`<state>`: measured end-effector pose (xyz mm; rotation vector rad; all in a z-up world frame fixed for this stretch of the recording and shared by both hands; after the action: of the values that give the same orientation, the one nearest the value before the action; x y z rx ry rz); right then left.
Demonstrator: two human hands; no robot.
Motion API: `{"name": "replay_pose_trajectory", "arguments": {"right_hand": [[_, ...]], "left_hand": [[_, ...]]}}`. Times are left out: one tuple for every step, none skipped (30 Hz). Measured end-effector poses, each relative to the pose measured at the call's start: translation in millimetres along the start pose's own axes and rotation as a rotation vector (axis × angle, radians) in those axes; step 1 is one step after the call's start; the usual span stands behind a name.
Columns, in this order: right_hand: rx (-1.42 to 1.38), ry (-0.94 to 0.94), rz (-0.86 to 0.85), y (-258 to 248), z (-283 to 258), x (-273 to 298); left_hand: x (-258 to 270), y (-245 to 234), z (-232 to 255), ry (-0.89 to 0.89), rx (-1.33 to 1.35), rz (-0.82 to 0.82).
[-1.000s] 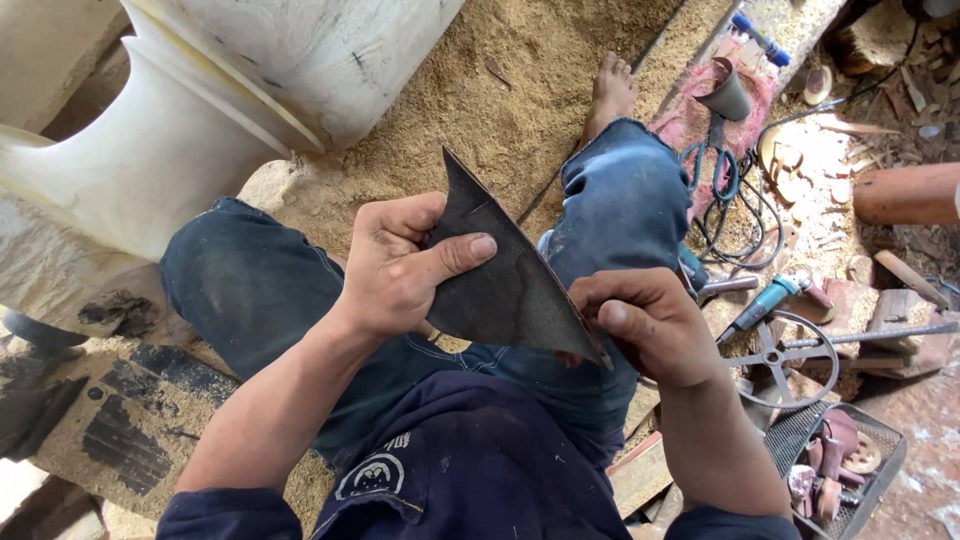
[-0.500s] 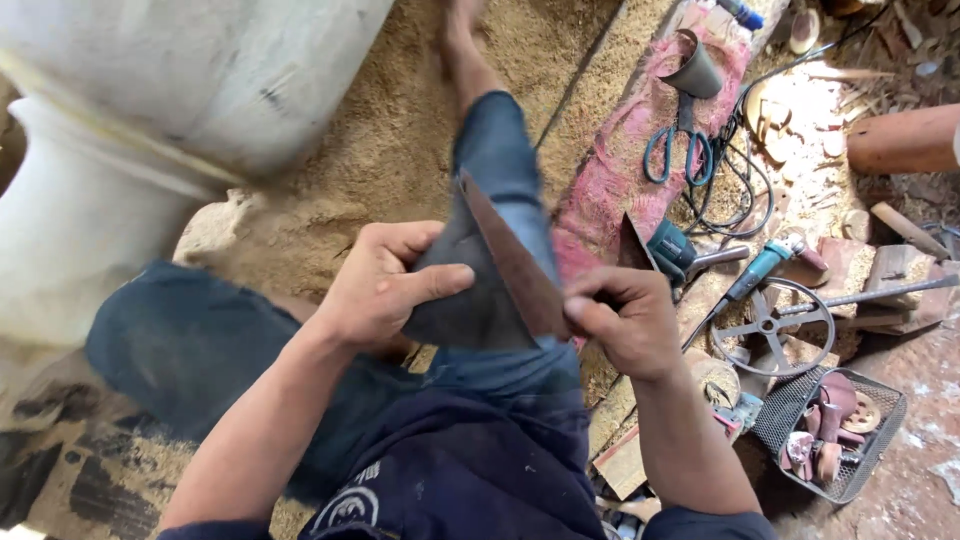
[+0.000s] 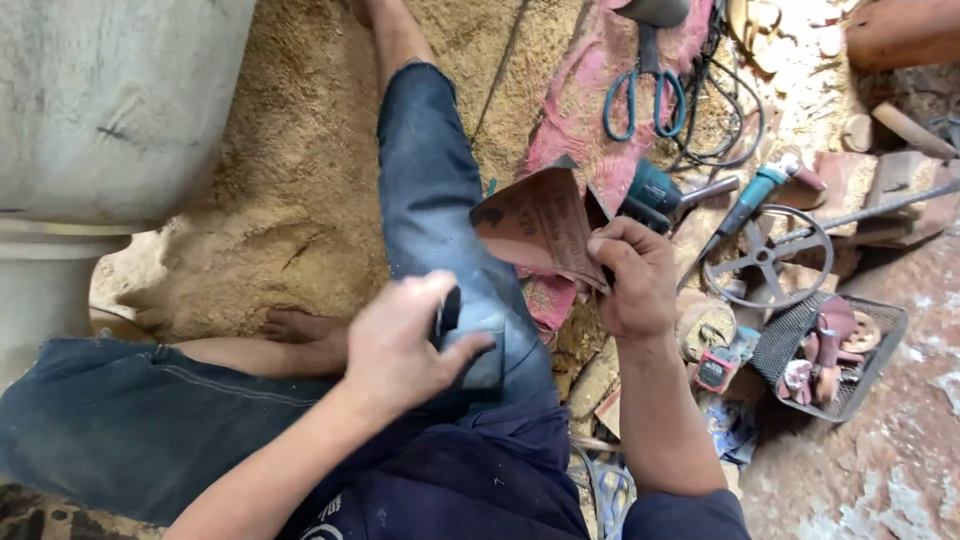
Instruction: Adjusting sandpaper by folding it, applying glue from a bottle, and then using it to sand a large wooden turned object on a lathe.
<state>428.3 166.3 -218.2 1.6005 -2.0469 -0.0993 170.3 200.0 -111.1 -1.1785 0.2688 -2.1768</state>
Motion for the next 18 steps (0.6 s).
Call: {"name": "replay_pose_trajectory", "arguments": {"right_hand": [[-0.006,0.002,-0.003,6,-4,2],[-0.018,0.072,-0.072,14,-6,4],[-0.029,0.143,-0.141,23,-9,6],[-0.029,0.144,-0.152,27,-5,8],[-0.05,0.146,-0.2,32,-1,9],[-0.07,0.143,-0.241,36,1,11],[-0.07,0.14,-0.244,35,7,6],[0.101,0.023,-0.298,35,7,2],[0.273,-0.095,-0.346,35,8,-1],[0.274,-0.101,-0.338,32,-4,-28],[0.473,-0.073,-0.266,27,-16,-54],[0.671,-0.043,-0.196,22,-29,-81],[0.671,-0.047,-0.194,-25,3,-115],[0.939,-0.31,0.003,-69,17,-148],[1.191,-0.584,0.205,-105,28,-179],[1.18,-0.596,0.184,-116,38,-187],[1.258,-0.517,0.129,-126,52,-199],[1.339,-0.437,0.068,-136,66,-211]], "left_hand": [[-3,0,-4,-0.006,-0.004,0.002],[-2,-8,-3,0.169,0.114,0.232],[2,-17,-3,0.344,0.228,0.464],[-6,-25,3,0.339,0.228,0.473],[-14,-32,9,0.348,0.282,0.435],[-24,-39,17,0.364,0.335,0.391],[-35,-31,12,0.366,0.333,0.395],[-46,-25,5,0.377,0.446,0.455],[-57,-18,-1,0.387,0.558,0.514],[-56,-22,3,0.395,0.556,0.508],[-53,-28,8,0.43,0.509,0.575],[-49,-34,12,0.462,0.461,0.647],[-43,-41,20,0.467,0.46,0.647],[-32,-50,29,0.539,0.422,0.703],[-20,-60,38,0.612,0.382,0.759],[-17,-59,34,0.603,0.374,0.782],[-11,-59,31,0.634,0.359,0.865],[-5,-58,27,0.66,0.346,0.95]]}}
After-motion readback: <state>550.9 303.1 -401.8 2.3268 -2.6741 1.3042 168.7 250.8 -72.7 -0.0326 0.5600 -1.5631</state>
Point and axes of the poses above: each hand's wrist, its own x-axis away from the middle knuckle, its own y-axis out of the palm, z = x × y, the point moved 4 cm from there along -x, towards the middle knuckle, and after that the axes turned 9 degrees about -z, right-handed, at the moved point
